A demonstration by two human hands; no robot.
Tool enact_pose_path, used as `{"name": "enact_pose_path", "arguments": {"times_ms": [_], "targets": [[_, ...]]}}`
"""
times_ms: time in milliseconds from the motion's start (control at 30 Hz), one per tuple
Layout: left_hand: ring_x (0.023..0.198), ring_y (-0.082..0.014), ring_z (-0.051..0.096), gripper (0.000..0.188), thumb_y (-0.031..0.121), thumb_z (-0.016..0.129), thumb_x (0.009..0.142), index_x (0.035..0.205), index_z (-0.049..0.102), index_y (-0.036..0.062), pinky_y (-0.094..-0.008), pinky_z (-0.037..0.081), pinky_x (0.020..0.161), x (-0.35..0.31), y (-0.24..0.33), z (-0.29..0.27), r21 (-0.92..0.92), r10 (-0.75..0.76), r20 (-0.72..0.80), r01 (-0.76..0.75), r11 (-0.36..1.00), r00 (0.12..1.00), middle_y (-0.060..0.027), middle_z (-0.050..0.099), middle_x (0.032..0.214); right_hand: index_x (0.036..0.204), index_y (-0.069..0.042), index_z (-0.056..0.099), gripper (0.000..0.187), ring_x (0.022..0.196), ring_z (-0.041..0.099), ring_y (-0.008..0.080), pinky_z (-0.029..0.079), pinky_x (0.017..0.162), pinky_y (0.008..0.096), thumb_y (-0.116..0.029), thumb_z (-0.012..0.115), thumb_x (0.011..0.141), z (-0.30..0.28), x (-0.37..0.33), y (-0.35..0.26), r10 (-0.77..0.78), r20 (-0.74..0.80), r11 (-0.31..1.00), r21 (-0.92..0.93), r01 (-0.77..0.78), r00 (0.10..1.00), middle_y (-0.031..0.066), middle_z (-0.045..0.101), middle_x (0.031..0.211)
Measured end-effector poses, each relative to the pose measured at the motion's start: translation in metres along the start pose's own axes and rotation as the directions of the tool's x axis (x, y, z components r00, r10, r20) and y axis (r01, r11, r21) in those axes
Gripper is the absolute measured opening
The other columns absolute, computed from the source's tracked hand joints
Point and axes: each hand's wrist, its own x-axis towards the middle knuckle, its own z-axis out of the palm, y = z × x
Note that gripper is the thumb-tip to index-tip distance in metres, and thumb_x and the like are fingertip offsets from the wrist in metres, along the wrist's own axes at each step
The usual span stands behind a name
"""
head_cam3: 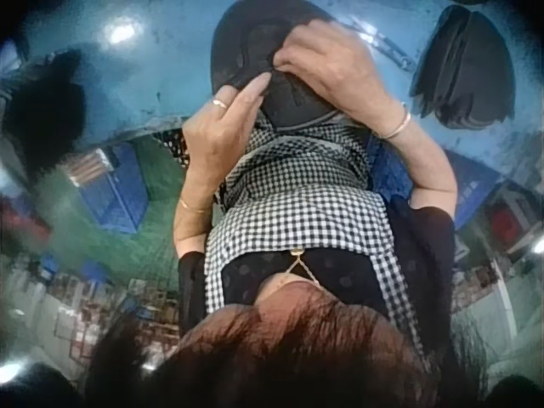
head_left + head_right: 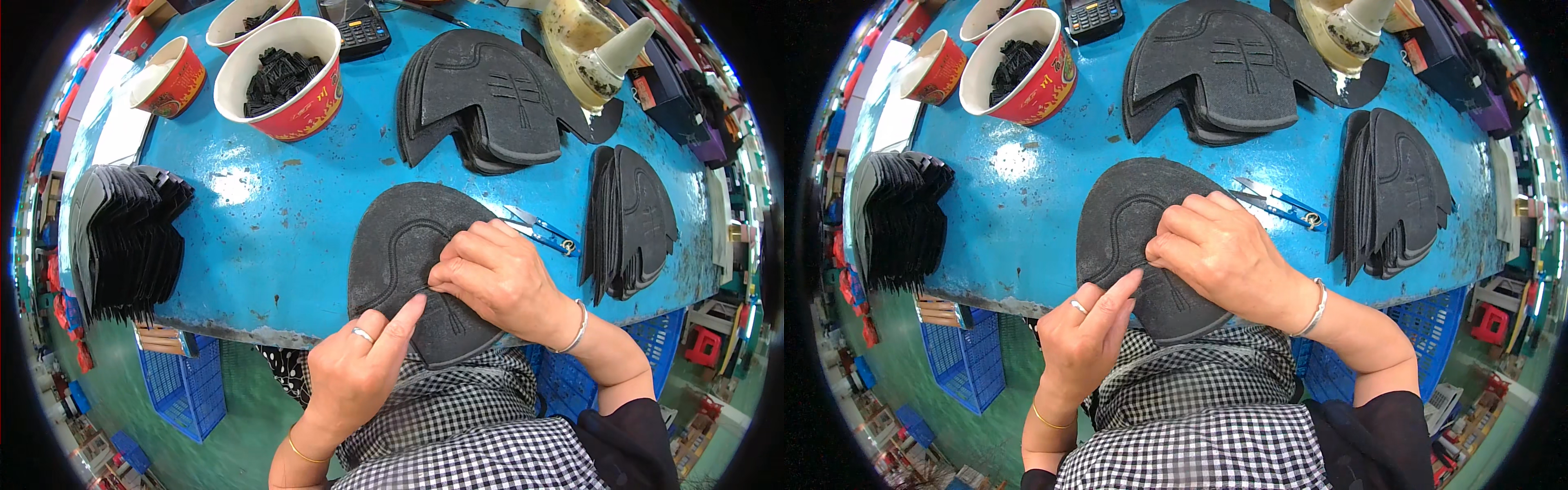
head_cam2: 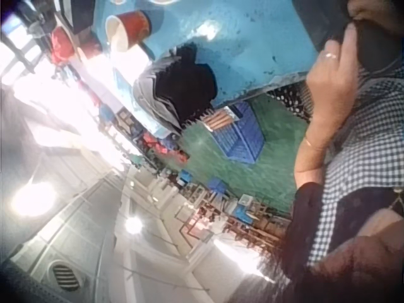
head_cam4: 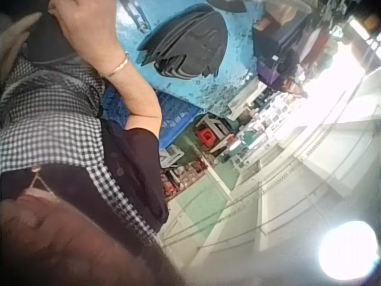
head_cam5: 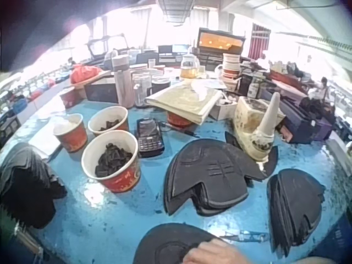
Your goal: Manually attaching and pressing small black components into the grooves of a shoe upper.
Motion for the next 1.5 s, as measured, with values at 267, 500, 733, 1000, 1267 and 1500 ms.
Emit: {"name": "enact_pose_path", "arguments": {"times_ms": [267, 500, 733, 1000, 1267, 1500], "targets": [[0.054, -0.0145, 0.05, 0.049, 0.004, 0.068, 0.076, 0.125, 0.067, 0.0106, -0.0275, 0.042, 0.046, 0.005, 0.003, -0.002, 0.185, 0.056, 0.096, -0.073, 0.98, 0.994, -0.0015, 0.046, 0.071, 0.08, -0.009, 0.059, 0.011, 0.074, 0.052, 0.0243, 0.04, 0.068, 0.0376, -0.007, 0.069, 0.078, -0.003, 0.01, -0.016, 0.21, 0.088, 0.977, 0.029, -0.213, 0.974, 0.0047, 0.051, 0.077], [0.066, -0.0063, 0.051, 0.05, -0.005, 0.056, 0.089, 0.137, 0.044, 0.0015, -0.0229, 0.044, 0.058, -0.001, 0.006, -0.026, -0.821, -0.241, 0.28, 0.362, 0.442, 0.929, -0.0058, 0.063, 0.098, 0.085, -0.007, 0.064, 0.012, 0.074, 0.059, 0.0225, 0.043, 0.069, 0.0343, -0.005, 0.074, 0.079, -0.014, 0.004, -0.012, 0.277, 0.047, 0.844, 0.465, -0.266, 0.96, 0.0044, 0.062, 0.08], [0.071, -0.0067, 0.055, 0.061, -0.008, 0.047, 0.095, 0.151, 0.024, -0.002, -0.0222, 0.048, 0.063, -0.004, 0.014, -0.036, -0.857, -0.24, 0.501, 0.515, -0.002, 0.832, -0.0148, 0.064, 0.123, 0.094, -0.013, 0.071, 0.025, 0.083, 0.057, 0.0217, 0.045, 0.073, 0.0355, -0.014, 0.081, 0.072, -0.024, 0.005, -0.045, 0.125, 0.078, 0.913, 0.381, -0.145, 0.989, 0.0013, 0.061, 0.094], [0.072, -0.0063, 0.063, 0.045, -0.001, 0.07, 0.086, 0.13, 0.06, 0.0006, -0.0201, 0.048, 0.06, -0.007, 0.003, -0.022, -0.801, -0.175, 0.215, 0.277, 0.531, 0.961, -0.011, 0.071, 0.113, 0.099, -0.014, 0.073, 0.031, 0.083, 0.056, 0.021, 0.044, 0.07, 0.0337, -0.015, 0.083, 0.07, -0.027, 0.005, -0.037, 0.054, 0.057, 0.892, 0.446, -0.074, 0.997, -0.0002, 0.06, 0.093], [0.078, -0.0139, 0.074, 0.02, 0.0, 0.081, 0.076, 0.094, 0.073, 0.0004, -0.0242, 0.059, 0.068, -0.01, 0.008, -0.021, -0.763, -0.241, 0.173, 0.285, 0.58, 0.955, -0.0089, 0.076, 0.09, 0.095, -0.008, 0.073, 0.021, 0.074, 0.059, 0.0205, 0.048, 0.066, 0.0336, -0.011, 0.08, 0.076, -0.025, -0.003, -0.039, 0.094, 0.038, 0.792, 0.602, -0.098, 0.995, 0.0025, 0.065, 0.086], [0.073, -0.012, 0.072, 0.015, -0.003, 0.079, 0.074, 0.086, 0.071, 0.0008, -0.0225, 0.053, 0.065, -0.004, 0.015, -0.018, -0.771, -0.278, 0.233, 0.351, 0.531, 0.932, -0.0073, 0.075, 0.079, 0.091, -0.005, 0.071, 0.014, 0.075, 0.06, 0.0195, 0.047, 0.065, 0.0329, -0.006, 0.077, 0.078, -0.026, 0.0, -0.036, 0.063, 0.092, 0.757, 0.644, -0.108, 0.994, 0.0039, 0.066, 0.085]]}}
